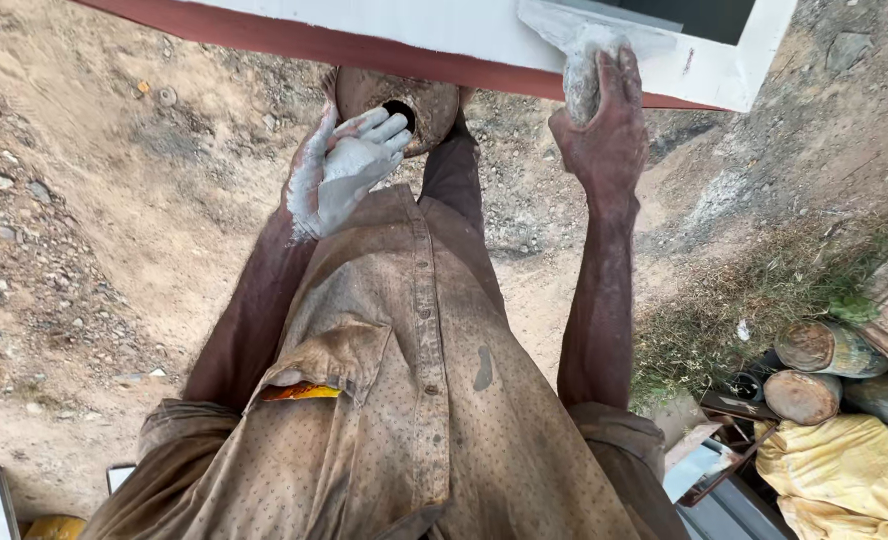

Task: The person scoops wet plaster from a basin using a trowel, then applies and smooths it onto the top edge of a red and white rectangular structure. The person repeatedly adds plaster and smooths the surface to create an even finish.

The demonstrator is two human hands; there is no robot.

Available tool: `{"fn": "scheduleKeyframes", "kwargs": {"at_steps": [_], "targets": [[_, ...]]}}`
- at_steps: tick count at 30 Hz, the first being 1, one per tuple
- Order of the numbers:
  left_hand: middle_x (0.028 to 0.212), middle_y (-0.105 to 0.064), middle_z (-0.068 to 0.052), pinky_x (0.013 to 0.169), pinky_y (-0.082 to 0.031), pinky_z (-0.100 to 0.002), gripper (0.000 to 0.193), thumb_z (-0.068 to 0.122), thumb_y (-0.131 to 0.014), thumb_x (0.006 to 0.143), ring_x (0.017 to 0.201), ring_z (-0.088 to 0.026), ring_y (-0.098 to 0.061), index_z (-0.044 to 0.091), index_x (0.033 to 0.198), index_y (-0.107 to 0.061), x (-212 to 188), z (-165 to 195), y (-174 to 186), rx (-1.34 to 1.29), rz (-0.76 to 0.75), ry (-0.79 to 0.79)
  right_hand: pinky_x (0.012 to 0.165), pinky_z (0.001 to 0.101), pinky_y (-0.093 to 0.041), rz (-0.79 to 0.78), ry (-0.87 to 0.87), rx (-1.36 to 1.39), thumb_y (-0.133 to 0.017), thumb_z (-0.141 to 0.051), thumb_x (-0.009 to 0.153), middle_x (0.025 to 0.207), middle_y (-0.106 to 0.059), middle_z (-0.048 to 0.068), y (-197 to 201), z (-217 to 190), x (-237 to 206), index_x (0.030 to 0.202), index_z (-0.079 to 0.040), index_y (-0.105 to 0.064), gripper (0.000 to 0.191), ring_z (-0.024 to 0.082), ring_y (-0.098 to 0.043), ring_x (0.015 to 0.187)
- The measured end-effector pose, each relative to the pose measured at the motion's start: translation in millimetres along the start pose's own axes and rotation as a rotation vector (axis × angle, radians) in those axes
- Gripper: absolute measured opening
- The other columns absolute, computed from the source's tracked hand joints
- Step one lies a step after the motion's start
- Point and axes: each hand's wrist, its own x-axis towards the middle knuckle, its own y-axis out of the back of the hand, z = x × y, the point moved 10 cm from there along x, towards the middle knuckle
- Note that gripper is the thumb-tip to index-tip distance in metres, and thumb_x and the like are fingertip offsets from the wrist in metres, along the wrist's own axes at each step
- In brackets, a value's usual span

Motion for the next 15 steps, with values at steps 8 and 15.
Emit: {"fn": "scheduleKeyframes", "kwargs": {"at_steps": [8,15], "targets": [[0.164,-0.035,-0.029,0.13,-0.036,-0.048,0.09,0.056,-0.055,0.103,0.154,-0.037,-0.04,-0.008,0.159,-0.025,-2.5,-2.9,4.3,-0.02,-0.008,-0.022,0.098,0.0478,-0.061,0.013,0.01,-0.002,-0.07,-0.025,0.087,0.17,-0.024,0.021,-2.5,-19.4,5.3,0.163,-0.002,-0.033,0.087,0.038,-0.043,0.15],[0.161,-0.039,-0.028,0.129,-0.04,-0.046,0.087,0.056,-0.058,0.101,0.151,-0.037,-0.044,-0.006,0.156,-0.03,2.6,-5.5,8.1,-0.039,0.041,0.034,0.109,0.0536,-0.053,-0.283,-0.117,-0.067,-0.072,-0.034,0.094,0.17,-0.03,0.018,-9.6,-21.9,-50.5,0.161,-0.006,-0.038,0.081,0.036,-0.049,0.143]]}}
